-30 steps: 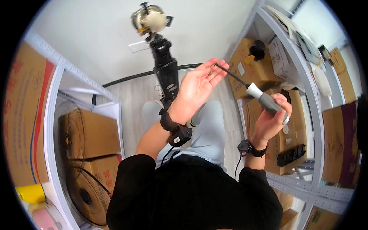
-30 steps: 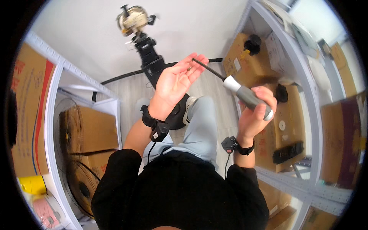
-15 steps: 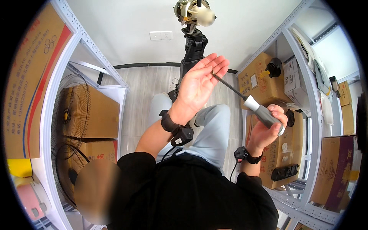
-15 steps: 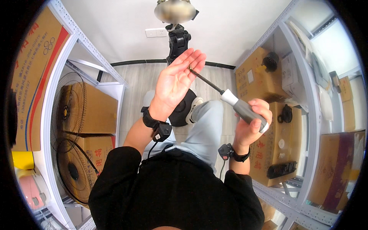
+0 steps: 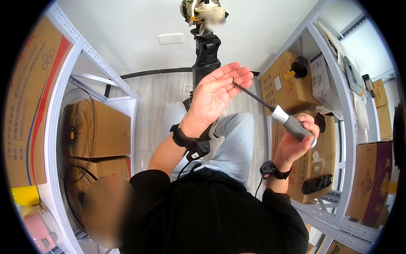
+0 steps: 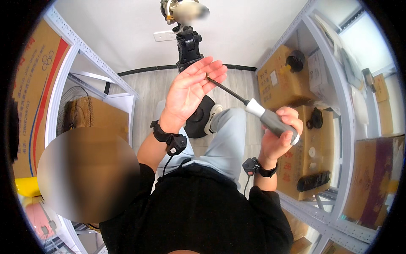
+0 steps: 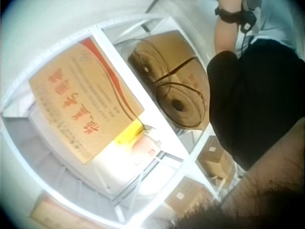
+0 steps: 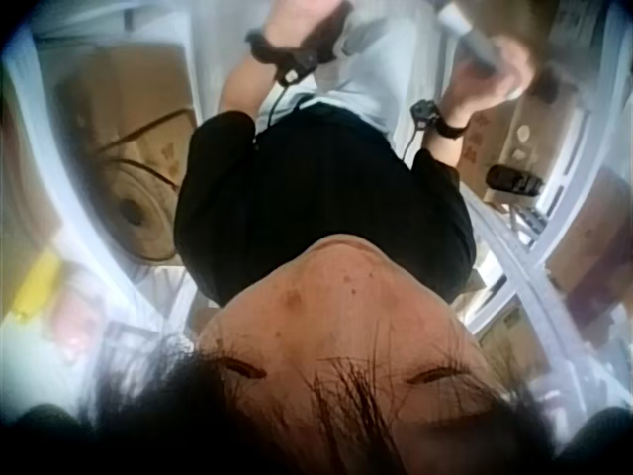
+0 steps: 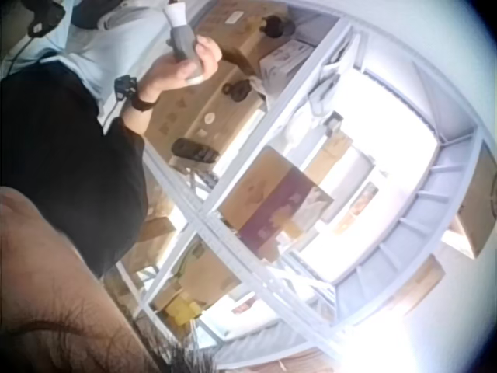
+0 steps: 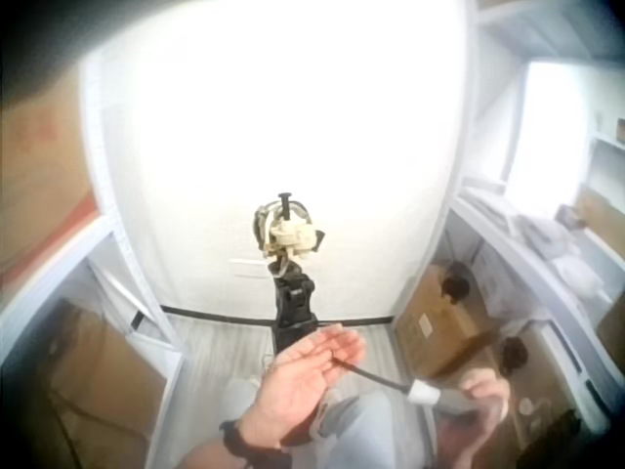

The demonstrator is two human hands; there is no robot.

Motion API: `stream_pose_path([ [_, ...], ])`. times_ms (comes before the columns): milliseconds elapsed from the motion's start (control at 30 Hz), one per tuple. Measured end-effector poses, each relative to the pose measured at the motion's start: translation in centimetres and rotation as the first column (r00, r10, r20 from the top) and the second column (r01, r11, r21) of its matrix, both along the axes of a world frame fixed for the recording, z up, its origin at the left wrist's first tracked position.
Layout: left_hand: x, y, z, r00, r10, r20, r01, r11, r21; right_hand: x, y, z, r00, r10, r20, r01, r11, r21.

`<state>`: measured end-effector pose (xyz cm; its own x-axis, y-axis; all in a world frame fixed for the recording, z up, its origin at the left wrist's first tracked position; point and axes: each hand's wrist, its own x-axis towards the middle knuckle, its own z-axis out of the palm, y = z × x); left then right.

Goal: The person uses a screwdriver to tighten screws on a white plastic fan component. They then attach this component to a metal fan motor assembly and continue to secure it with screws.

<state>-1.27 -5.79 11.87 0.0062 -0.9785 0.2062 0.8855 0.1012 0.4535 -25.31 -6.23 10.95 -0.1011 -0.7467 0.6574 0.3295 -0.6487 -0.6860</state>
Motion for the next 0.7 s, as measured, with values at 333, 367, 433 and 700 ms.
stream_pose_path([
  [333,-1.1,-0.3,-0.8,0.988,0.148,-0.046,-0.146,0.988,0.047,0.4,-0.1,-0.7,0.998,-0.028,-0.049,0.024,0.998,-0.065],
  [367,-1.0,-0.3,-0.7,0.983,0.177,-0.041,-0.176,0.984,0.034,0.7,0.0,-0.5,0.996,-0.029,-0.086,0.021,0.995,-0.100],
  [433,-0.9,-0.5,-0.6,0.971,0.235,-0.035,-0.235,0.972,0.009,-0.1,-0.4,-1.0,0.979,-0.062,-0.192,0.025,0.981,-0.193],
  [700,1.6,-0.8,-0.2,0.944,0.308,0.120,-0.308,0.951,-0.021,0.0,-0.4,1.6,0.860,0.192,-0.473,-0.184,0.981,0.062],
])
